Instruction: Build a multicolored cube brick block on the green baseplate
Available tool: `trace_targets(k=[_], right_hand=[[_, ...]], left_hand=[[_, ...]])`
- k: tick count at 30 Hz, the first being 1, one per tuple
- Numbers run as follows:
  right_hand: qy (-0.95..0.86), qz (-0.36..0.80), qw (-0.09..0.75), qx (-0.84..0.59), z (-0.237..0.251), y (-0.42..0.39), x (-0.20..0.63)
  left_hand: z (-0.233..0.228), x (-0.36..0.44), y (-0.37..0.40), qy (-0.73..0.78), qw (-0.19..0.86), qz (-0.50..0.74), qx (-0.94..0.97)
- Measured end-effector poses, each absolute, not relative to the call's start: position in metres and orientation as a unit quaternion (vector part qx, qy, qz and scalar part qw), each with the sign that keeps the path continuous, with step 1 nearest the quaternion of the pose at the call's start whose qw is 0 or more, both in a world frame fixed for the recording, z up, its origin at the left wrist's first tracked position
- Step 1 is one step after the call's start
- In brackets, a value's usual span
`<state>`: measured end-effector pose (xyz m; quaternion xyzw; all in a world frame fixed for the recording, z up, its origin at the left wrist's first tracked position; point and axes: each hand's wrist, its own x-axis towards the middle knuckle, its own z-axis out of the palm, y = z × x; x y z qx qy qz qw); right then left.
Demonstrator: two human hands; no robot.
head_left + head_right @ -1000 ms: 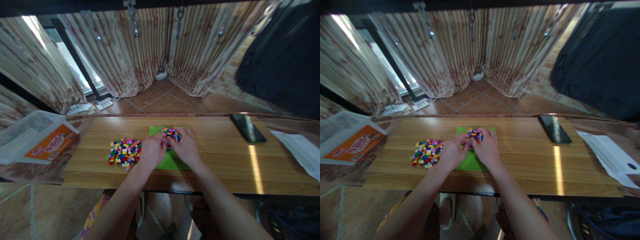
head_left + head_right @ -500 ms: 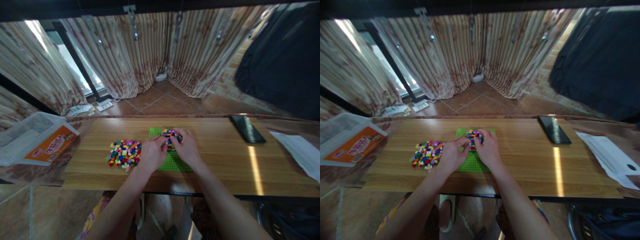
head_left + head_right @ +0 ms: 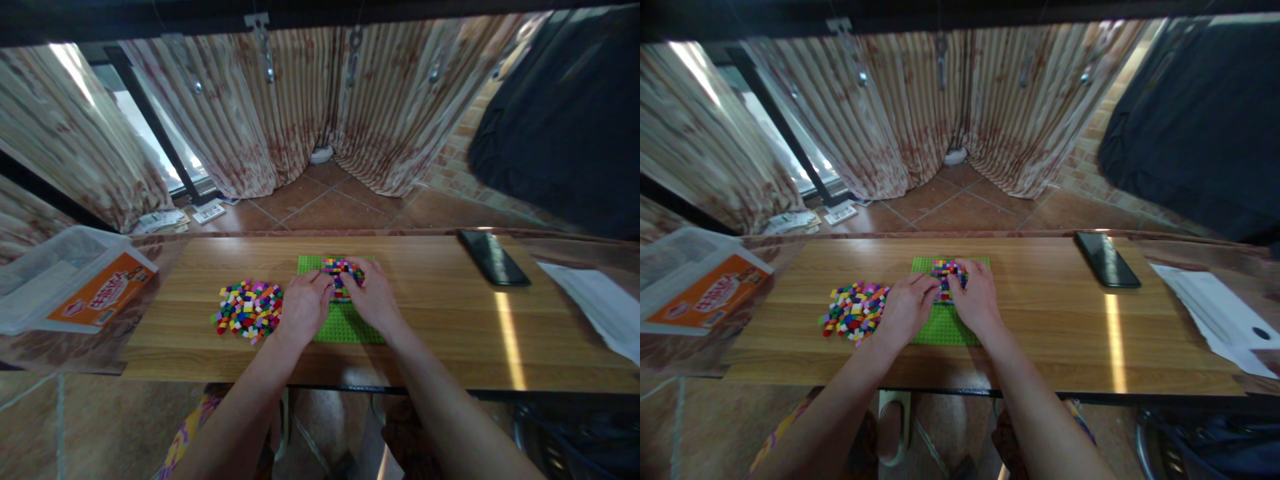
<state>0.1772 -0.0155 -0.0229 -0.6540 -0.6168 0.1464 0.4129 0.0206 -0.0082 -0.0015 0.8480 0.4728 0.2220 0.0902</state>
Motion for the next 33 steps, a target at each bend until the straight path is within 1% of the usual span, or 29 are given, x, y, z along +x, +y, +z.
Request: trace_targets(k=[8,12,16,19,25,33], right_hand=[[-0.612,0.149,0.412,-0.658,-0.021,-0.016,0.176],[-0.611,0.153,0.416,-0.656,-0.021,-0.016,0.177],[-0.611,0.165,0.418,-0.651,-0.022,-0.016,0.176],[-0.611,0.165,0.417,-0.653,-0.022,-0.016,0.175],[-0.615,0.159,0.414,-0.653,-0.023,-0.017,0.173],[-0.614,0.151,0.405,-0.661,-0.022,-0.018,0.171]], left_hand=[[-0.005,0.021,-0.005,0.488,0.197,0.311,0.792],[-0.006,0.022,-0.003,0.516,0.212,0.332,0.761],[-0.005,0.023,-0.005,0.518,0.214,0.328,0.761],[-0.004,0.023,-0.007,0.518,0.198,0.313,0.771],[-0.003,0.025,-0.014,0.526,0.111,0.262,0.802],[-0.004,0.027,-0.016,0.533,0.061,0.232,0.812]])
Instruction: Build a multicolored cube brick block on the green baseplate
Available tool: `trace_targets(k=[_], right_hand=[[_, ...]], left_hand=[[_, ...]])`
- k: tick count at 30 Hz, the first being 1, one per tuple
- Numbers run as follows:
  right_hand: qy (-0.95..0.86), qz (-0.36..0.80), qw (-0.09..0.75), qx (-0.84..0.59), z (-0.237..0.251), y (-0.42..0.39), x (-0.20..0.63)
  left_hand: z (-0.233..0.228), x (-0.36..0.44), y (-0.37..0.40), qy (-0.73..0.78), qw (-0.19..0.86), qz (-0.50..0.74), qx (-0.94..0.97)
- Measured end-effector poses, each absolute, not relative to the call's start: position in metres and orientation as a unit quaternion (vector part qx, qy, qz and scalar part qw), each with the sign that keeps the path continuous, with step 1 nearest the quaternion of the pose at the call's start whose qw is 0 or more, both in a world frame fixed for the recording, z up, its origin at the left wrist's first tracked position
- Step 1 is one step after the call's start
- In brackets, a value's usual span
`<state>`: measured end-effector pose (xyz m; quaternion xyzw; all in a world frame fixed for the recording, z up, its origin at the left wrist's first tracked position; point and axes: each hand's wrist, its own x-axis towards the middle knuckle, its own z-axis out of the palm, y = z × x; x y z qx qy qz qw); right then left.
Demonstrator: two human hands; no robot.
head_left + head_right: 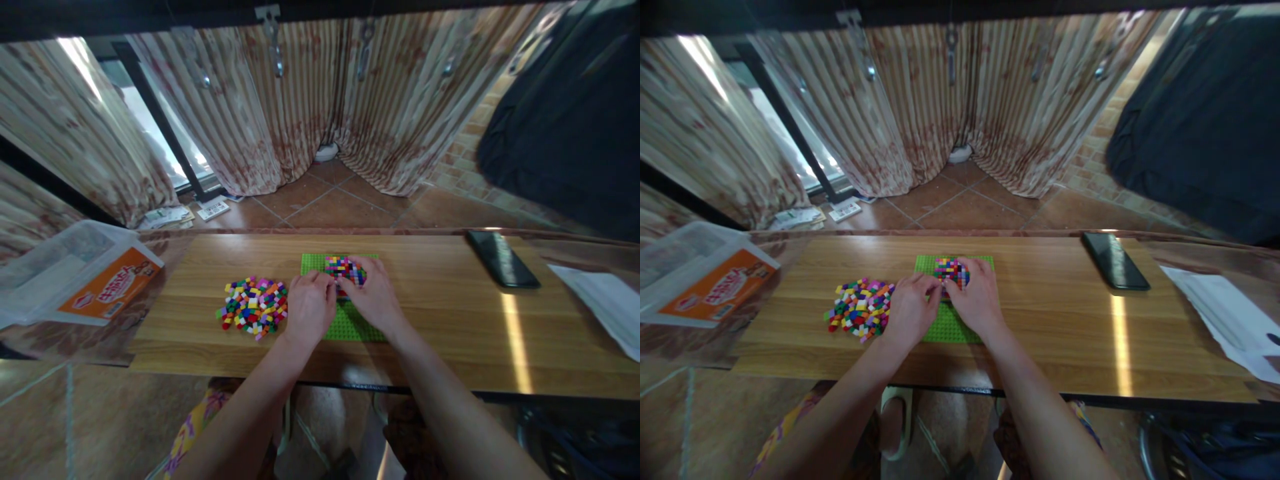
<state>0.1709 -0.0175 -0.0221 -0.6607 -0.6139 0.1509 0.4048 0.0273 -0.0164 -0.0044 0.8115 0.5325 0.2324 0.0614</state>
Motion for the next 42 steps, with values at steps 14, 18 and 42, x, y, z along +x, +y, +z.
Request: trace_targets(k=[14,18,42], right_hand=[[-0.608,0.155,0.412,-0.66,-0.025,-0.014,0.17],[-0.612,0.151,0.413,-0.658,-0.027,-0.015,0.171],[-0.643,0.142,0.398,-0.639,-0.026,-0.017,0.179]], left_hand=[[-0.004,0.028,-0.017,0.53,0.066,0.237,0.812],[-0.003,0.027,-0.016,0.527,0.094,0.241,0.81],[0.006,-0.077,0.027,0.602,0.134,0.028,0.786]])
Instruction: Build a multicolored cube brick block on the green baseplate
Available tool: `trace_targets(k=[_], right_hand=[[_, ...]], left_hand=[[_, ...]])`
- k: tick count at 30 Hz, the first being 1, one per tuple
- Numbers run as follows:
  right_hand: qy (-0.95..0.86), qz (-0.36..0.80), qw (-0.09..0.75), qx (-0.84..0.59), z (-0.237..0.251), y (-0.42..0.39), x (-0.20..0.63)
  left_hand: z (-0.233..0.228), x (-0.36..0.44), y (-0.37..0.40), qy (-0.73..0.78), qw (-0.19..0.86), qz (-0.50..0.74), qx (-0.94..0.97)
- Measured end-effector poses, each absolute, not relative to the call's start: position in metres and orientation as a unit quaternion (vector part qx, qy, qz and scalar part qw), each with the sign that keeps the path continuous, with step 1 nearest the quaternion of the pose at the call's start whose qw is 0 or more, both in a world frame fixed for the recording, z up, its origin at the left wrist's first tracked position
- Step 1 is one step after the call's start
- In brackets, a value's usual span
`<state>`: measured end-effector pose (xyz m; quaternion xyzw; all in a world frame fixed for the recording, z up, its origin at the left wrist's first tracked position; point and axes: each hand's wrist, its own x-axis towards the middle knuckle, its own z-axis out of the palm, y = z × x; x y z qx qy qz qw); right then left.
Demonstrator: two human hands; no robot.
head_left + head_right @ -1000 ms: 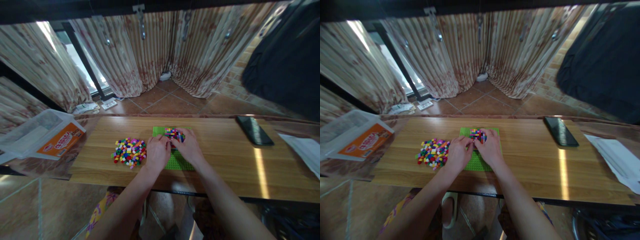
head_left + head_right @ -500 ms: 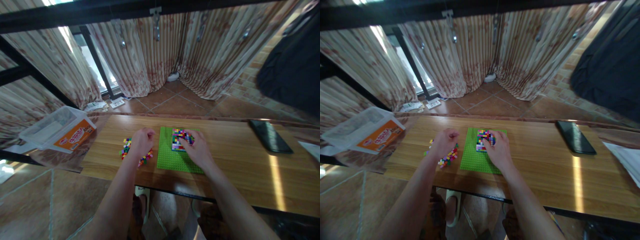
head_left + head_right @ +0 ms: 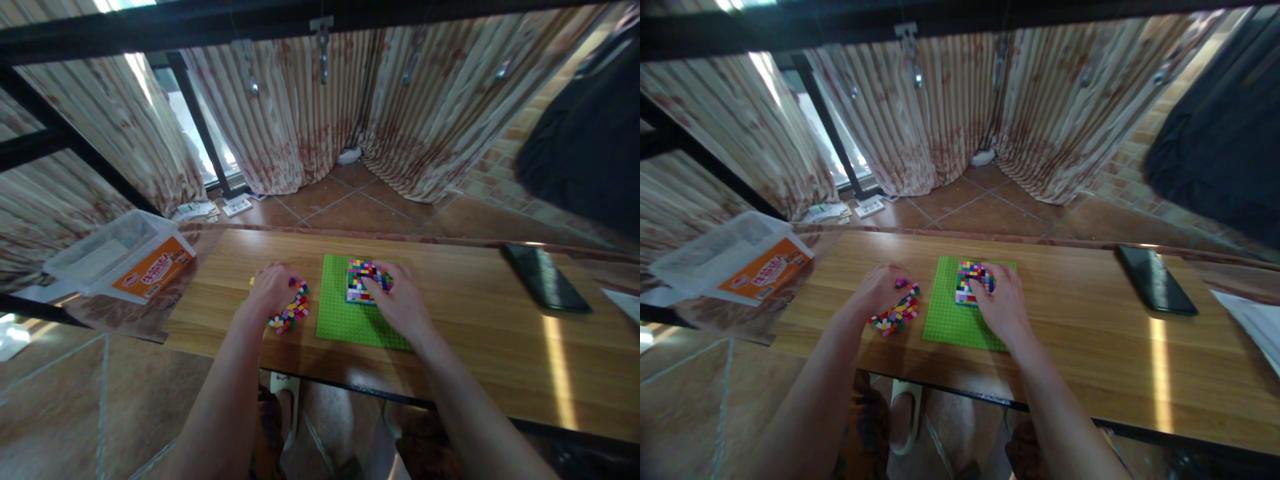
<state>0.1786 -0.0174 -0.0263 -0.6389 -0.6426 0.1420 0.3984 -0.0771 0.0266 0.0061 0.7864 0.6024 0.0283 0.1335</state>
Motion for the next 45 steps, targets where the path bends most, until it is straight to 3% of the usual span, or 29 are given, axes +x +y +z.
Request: trace_targets(k=[12,20,25,38,45], right_hand=[[-0.628,0.159,0.397,-0.65,-0.024,-0.017,0.177],[-0.611,0.187,0.414,-0.648,-0.023,-0.016,0.18],[-0.602,0.194,0.418,-0.652,-0.022,-0.016,0.18],[-0.595,0.19,0.433,-0.65,-0.018,-0.016,0.177],[-0.599,0.187,0.428,-0.651,-0.02,-0.016,0.177]], left_hand=[[0.008,-0.074,0.028,0.613,0.101,0.065,0.781],[0.006,-0.054,0.028,0.53,0.269,0.293,0.749],[0.007,-0.021,0.01,0.451,0.356,0.313,0.756],[-0.004,0.001,0.007,0.434,0.3,0.33,0.782],[-0.003,0.006,0.008,0.44,0.326,0.362,0.754]])
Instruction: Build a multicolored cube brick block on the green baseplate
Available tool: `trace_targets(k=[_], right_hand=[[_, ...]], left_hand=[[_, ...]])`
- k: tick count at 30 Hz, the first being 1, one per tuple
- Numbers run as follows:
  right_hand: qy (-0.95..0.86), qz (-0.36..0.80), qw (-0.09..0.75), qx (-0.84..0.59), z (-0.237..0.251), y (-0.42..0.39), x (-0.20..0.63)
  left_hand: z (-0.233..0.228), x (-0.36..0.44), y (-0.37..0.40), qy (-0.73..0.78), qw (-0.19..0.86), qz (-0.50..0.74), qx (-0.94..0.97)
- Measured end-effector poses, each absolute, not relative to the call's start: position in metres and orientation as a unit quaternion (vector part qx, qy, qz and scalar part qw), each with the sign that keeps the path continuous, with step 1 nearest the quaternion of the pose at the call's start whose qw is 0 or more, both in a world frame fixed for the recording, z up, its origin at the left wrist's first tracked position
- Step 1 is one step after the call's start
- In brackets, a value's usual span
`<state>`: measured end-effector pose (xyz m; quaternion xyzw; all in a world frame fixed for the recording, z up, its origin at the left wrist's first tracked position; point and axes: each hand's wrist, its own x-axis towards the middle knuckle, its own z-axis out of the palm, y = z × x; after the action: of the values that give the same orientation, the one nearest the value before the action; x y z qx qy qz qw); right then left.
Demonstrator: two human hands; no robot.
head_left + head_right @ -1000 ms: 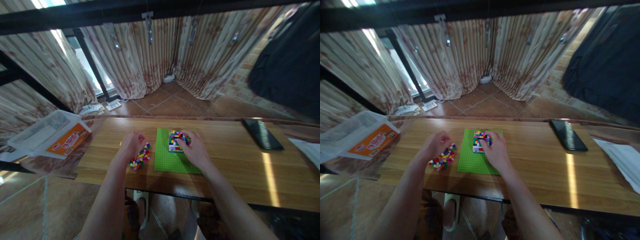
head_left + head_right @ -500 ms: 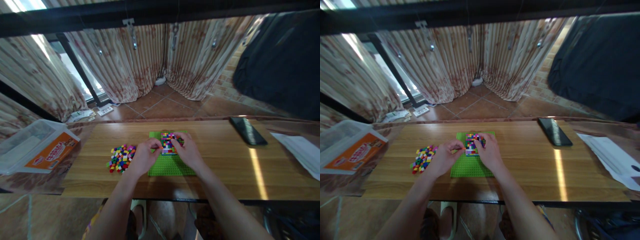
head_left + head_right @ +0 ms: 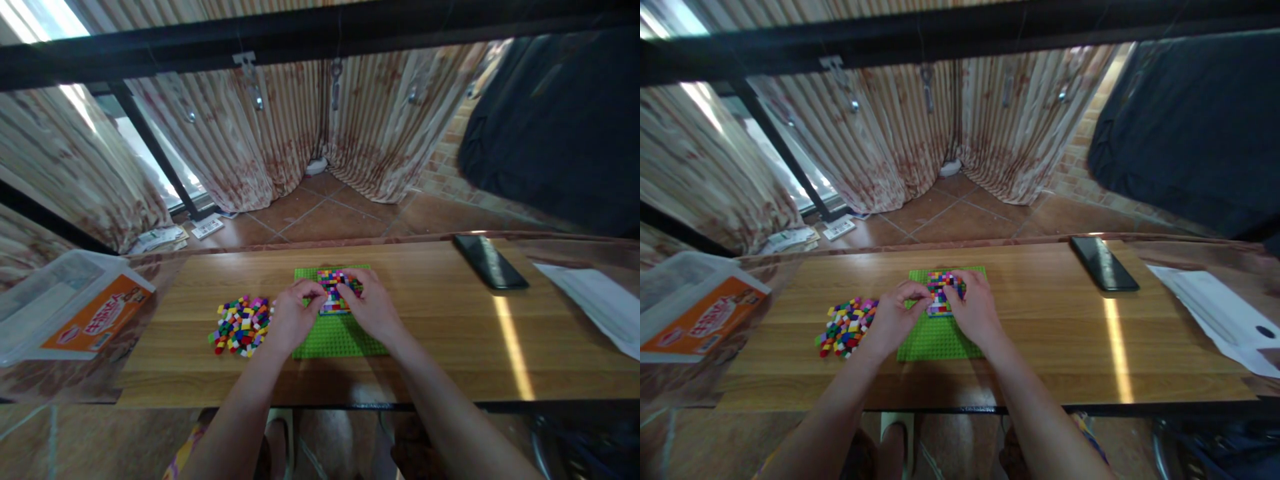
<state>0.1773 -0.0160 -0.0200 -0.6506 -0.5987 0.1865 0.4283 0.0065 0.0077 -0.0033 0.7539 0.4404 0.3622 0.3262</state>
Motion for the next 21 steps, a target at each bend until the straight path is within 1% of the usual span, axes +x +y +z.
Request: trace_targets(k=[6,15,21], right_hand=[[-0.602,0.19,0.423,-0.649,-0.017,-0.017,0.177],[-0.605,0.14,0.41,-0.668,-0.023,-0.02,0.162],[-0.6,0.134,0.405,-0.676,-0.026,-0.018,0.159]], left_hand=[[-0.008,0.006,0.01,0.464,0.354,0.353,0.731],[-0.01,0.007,0.01,0.469,0.368,0.353,0.721],[-0.008,0.008,0.01,0.489,0.377,0.352,0.703]])
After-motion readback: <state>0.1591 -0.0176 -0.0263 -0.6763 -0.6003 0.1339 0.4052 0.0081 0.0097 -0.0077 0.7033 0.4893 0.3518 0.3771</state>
